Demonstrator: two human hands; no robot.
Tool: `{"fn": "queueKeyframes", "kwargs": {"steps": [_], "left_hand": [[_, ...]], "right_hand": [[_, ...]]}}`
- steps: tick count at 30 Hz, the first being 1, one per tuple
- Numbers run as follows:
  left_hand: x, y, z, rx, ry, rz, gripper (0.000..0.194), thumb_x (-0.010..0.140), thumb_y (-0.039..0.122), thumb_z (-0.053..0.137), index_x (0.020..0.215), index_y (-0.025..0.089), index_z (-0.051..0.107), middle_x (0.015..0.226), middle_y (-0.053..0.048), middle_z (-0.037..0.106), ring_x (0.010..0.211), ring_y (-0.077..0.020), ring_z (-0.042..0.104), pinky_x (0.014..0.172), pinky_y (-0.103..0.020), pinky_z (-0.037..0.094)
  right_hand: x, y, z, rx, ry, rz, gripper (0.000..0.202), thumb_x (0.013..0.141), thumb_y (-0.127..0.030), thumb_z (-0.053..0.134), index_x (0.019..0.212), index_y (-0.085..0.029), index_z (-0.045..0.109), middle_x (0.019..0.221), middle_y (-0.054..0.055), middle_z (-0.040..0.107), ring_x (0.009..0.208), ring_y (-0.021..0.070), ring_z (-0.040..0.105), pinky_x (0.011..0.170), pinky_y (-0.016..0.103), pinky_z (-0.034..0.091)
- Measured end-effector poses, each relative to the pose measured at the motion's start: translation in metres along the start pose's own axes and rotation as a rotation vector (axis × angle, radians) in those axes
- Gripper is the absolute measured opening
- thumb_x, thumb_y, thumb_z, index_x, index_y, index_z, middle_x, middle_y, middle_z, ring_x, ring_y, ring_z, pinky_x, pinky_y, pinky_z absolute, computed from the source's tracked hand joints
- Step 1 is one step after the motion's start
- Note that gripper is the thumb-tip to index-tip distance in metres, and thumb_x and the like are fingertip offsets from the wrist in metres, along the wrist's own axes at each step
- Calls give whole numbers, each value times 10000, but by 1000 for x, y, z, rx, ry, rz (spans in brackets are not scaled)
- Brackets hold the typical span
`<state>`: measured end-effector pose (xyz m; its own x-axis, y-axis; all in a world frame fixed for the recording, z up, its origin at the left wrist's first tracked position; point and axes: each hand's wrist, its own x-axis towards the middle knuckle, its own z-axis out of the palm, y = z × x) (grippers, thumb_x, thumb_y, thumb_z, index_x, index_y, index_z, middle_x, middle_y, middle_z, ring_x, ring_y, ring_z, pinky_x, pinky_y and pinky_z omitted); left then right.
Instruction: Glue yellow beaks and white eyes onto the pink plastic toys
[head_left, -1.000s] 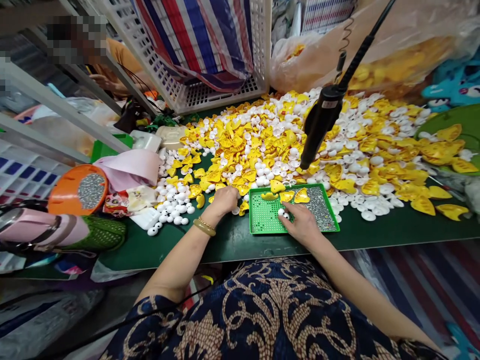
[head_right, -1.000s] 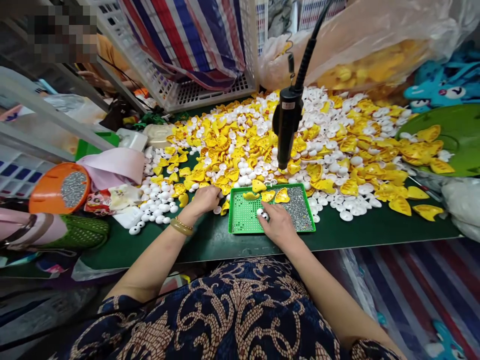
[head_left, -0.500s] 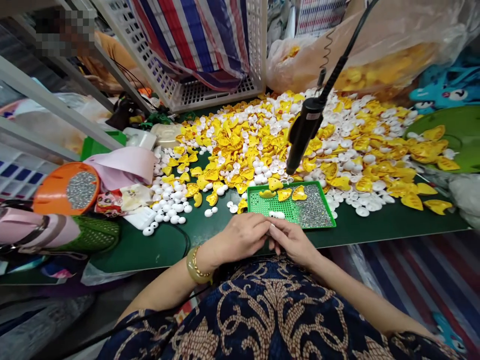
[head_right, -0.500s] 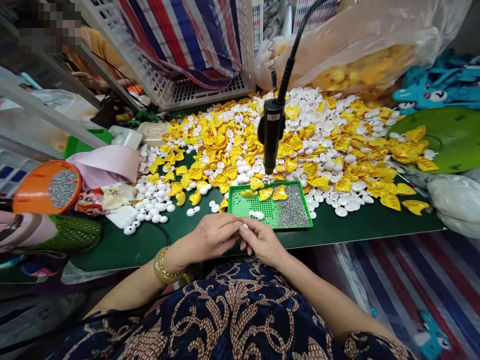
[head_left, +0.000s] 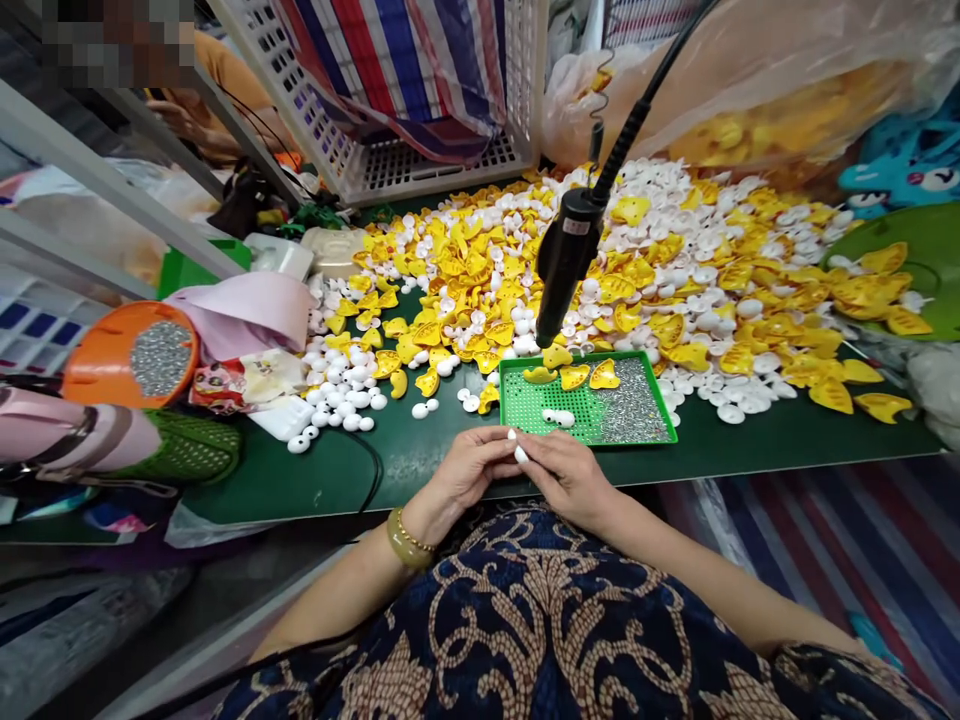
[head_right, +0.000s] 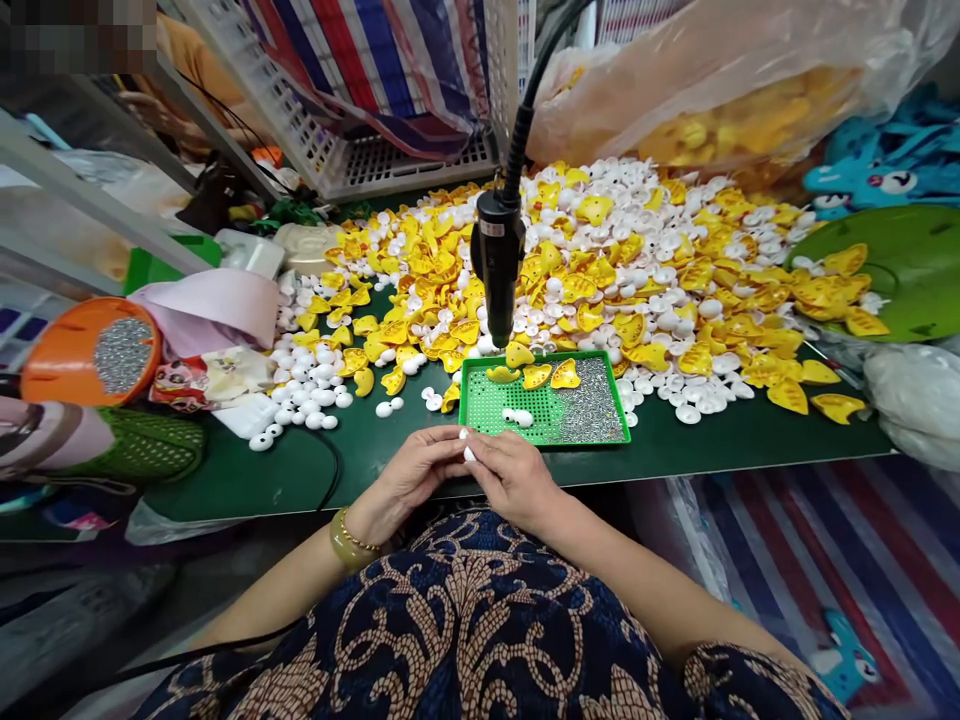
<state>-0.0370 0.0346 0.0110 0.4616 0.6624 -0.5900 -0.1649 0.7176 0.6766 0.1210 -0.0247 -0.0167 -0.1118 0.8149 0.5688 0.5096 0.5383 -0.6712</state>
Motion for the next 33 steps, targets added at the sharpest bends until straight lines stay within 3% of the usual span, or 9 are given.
{"fn": "queueKeyframes", "kwargs": {"steps": [4,9,11,13,16,21,25,30,33], "left_hand": [[5,3,-5,-69,-46,2,174,723,141,728,883,92,676,813,-82,713,721,-165,703,638,-243,600],[11,5,1,-122,-55,119,212,690,134,757,865,97,644,696,-35,678,607,-137,681,510,-182,558],[13,1,7,-80,-19,154,230,692,159,767,866,100,630,700,-39,680,617,-146,684,498,-190,553],[15,-5,11,-2,67,181,231,708,177,761,874,104,619,731,-52,690,648,-158,691,534,-222,570],[21,-11,13,207,186,299,192,754,204,717,897,119,621,745,-50,687,672,-169,686,551,-253,564],[34,9,7,1032,313,784,97,825,152,584,865,149,673,787,-61,666,743,-187,631,684,-323,514],[40,33,12,1683,319,754,103,829,142,583,870,149,678,912,-103,636,885,-250,590,734,-363,468],[49,32,23,1949,212,691,256,811,372,685,899,133,667,991,-136,601,945,-292,540,694,-356,441],[55,27,28,2057,152,650,159,840,261,633,881,112,670,914,-145,618,890,-284,543,691,-364,430]], "right_hand": [[2,26,-18,-248,104,172,258,890,-227,568,1101,-243,716,1076,112,705,968,256,649,841,473,523],[14,57,-28,-536,-289,402,204,791,-222,632,946,-153,745,905,139,665,777,253,612,677,375,477],[18,58,-24,-540,-337,449,206,781,-227,608,919,-152,741,836,121,646,691,213,586,612,325,437],[20,56,-20,-491,-234,489,227,778,-260,578,898,-154,739,762,99,632,644,191,568,596,312,425],[19,57,-23,-266,60,604,288,743,-358,577,856,-141,730,656,62,618,564,163,542,568,303,438],[16,61,-44,110,432,813,353,626,-460,677,791,-149,700,635,32,639,540,155,554,533,295,469],[13,54,-46,282,478,856,310,592,-426,726,745,-159,690,664,31,657,571,154,574,563,299,496],[8,47,-39,375,454,852,300,606,-410,737,778,-165,712,683,33,666,584,153,576,546,288,489],[8,47,-40,401,428,842,289,641,-409,731,801,-167,724,703,32,673,600,150,578,564,289,493]]}}
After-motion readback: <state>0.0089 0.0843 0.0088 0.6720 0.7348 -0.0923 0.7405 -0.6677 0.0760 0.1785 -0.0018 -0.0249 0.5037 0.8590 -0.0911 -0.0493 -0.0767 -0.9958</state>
